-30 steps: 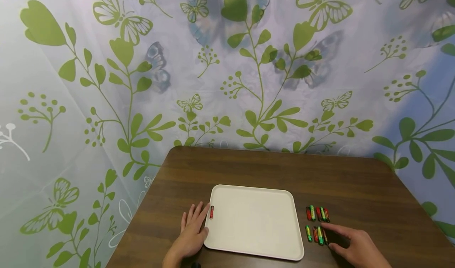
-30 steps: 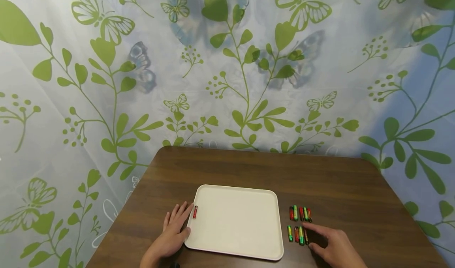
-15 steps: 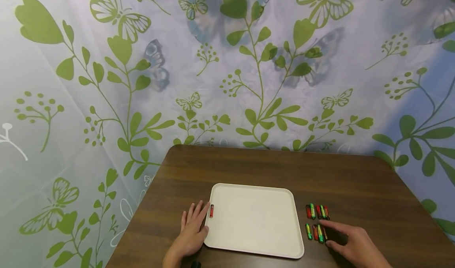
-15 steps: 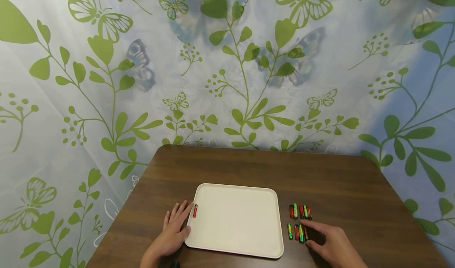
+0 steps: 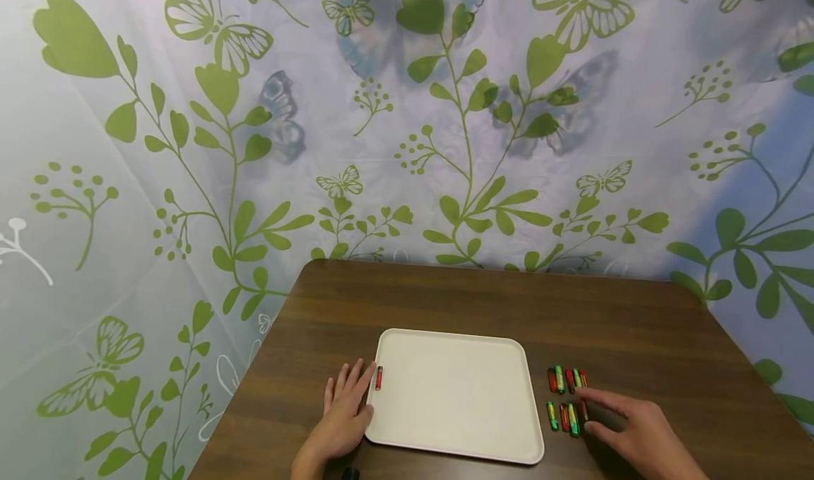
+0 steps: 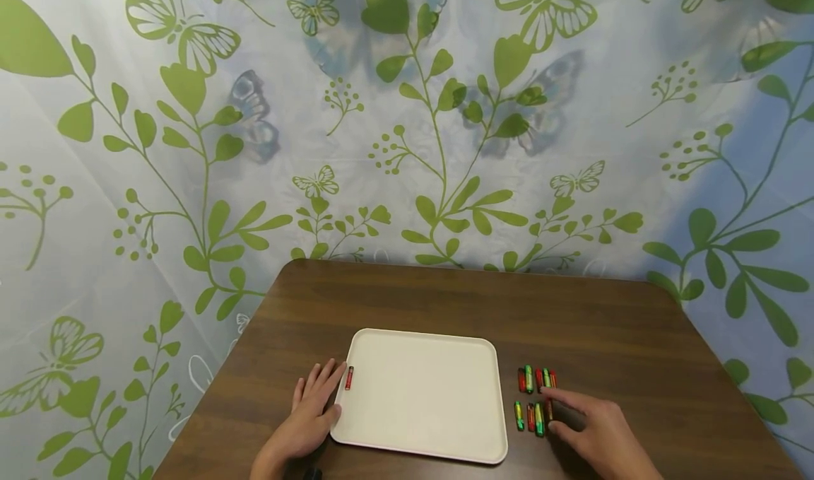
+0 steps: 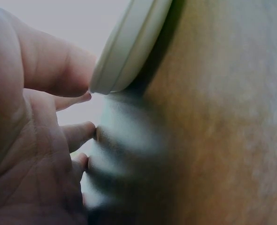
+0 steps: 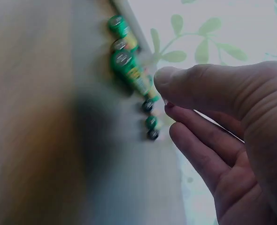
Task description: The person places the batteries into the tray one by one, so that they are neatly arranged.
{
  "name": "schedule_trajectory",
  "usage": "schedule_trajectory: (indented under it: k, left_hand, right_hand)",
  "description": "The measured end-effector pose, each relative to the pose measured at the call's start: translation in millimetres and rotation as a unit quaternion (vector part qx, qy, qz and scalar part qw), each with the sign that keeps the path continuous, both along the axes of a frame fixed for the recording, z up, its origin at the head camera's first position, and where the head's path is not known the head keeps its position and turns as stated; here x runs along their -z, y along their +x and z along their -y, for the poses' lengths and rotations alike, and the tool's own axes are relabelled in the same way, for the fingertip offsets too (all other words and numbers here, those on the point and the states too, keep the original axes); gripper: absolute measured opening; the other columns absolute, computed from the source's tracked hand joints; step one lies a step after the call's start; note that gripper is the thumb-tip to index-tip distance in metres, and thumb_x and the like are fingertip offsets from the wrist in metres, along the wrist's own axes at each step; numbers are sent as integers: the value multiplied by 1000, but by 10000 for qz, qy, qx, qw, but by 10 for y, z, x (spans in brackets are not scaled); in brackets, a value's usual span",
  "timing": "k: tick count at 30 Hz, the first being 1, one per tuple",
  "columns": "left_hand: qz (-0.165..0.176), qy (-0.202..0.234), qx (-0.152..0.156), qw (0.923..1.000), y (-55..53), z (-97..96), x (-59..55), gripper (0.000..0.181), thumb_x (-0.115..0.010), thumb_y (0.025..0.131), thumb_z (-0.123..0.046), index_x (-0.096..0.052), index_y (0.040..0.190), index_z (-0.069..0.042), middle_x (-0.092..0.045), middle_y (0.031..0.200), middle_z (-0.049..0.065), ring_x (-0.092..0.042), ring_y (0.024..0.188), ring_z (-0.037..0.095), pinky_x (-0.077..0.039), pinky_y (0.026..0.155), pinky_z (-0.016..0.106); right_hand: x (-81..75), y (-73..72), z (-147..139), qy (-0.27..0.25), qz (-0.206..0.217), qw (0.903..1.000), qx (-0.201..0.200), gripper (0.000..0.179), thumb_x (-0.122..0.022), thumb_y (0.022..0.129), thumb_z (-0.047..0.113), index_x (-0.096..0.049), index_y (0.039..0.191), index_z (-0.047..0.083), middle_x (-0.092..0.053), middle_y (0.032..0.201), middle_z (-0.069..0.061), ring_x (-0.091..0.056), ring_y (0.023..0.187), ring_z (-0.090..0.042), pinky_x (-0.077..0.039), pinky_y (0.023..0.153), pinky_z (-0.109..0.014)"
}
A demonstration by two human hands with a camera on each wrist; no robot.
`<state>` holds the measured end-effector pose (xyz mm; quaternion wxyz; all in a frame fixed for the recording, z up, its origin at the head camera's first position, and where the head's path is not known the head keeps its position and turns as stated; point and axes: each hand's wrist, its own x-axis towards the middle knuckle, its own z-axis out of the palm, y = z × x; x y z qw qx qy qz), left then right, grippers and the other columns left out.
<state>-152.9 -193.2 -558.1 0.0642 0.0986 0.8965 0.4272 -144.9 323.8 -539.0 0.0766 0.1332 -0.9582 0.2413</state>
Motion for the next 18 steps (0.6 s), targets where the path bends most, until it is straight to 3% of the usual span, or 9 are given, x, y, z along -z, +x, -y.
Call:
schedule_trajectory:
  k: [5,8,12,18]
  left_hand:
    - [10,-12,-6,10000,5,-2,-18,72,-58,101,-4,-39,170,-7,-22,179,30,0,167,56,14,126,75]
    - [-26,18,11,10000,1,-4,-18,72,-58,101,-4,-39,170,-6,-22,178,31,0,166,58,14,125,76]
    - [-91,114,26,9999,-4,-4,-12,72,-58,100,-4,-40,169,-5,-22,178,33,-1,166,59,14,125,76]
    - [-167,225,63,9996,-1,15,3,72,-57,100,-6,-38,169,-4,-22,176,36,0,165,61,17,124,75]
  right_hand:
    - [-116,-107,177,-216,-630,9977,-125,53,-101,75,24,-83,125,23,-85,113,1,-76,101,-1,-64,75,-29]
    - [-193,-201,334,-354,-877,9952,-251,53,-101,76,21,-83,126,22,-85,112,3,-79,99,-8,-65,75,-32]
    - [-278,-323,554,-469,-1070,9922,-443,53,-99,77,16,-82,127,20,-85,115,4,-82,100,-18,-66,78,-36]
    - [-364,-481,893,-775,-1006,9893,-714,53,-96,80,10,-81,131,19,-84,121,4,-81,107,-19,-65,78,-35]
